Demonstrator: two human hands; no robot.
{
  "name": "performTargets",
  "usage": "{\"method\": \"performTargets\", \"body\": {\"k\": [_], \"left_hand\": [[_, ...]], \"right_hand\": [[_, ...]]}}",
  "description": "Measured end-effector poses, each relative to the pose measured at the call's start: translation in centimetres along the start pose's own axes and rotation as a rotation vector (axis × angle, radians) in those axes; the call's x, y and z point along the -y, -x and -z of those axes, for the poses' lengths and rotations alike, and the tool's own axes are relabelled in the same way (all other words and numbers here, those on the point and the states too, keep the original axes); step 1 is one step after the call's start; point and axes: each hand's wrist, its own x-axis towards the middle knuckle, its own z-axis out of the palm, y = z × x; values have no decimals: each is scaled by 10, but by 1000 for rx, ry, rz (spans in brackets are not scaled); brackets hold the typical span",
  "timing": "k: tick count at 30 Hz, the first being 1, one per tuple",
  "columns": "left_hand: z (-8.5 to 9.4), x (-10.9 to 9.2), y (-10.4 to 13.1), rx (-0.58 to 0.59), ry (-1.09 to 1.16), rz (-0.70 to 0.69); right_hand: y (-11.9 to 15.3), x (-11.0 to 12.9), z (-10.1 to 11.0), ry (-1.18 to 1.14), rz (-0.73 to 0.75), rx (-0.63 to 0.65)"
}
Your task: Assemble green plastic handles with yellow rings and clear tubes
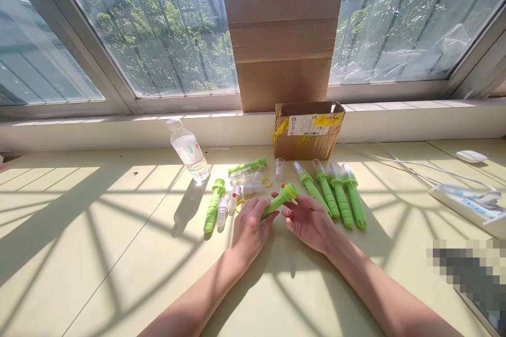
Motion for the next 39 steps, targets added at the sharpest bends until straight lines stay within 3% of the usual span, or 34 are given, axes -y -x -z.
{"method": "performTargets", "body": {"k": [6,12,18,23,32,39], "left_hand": [[6,-7,-4,135,55,88],[12,-12,-7,255,161,90],[10,-7,-5,197,175,144],[9,-5,-4,120,194,110],[9,-4,-5,89,208,177],[7,-2,-2,24,162,129]], "right_hand": [[-5,2,7,15,50,-68],[-6,3,9,14,53,-104],[-4,2,5,2,34,-61],[-4,2,5,-13,23,-50],[-1,2,4,-19,7,-41],[-1,1,4,-28,5,-25]]}}
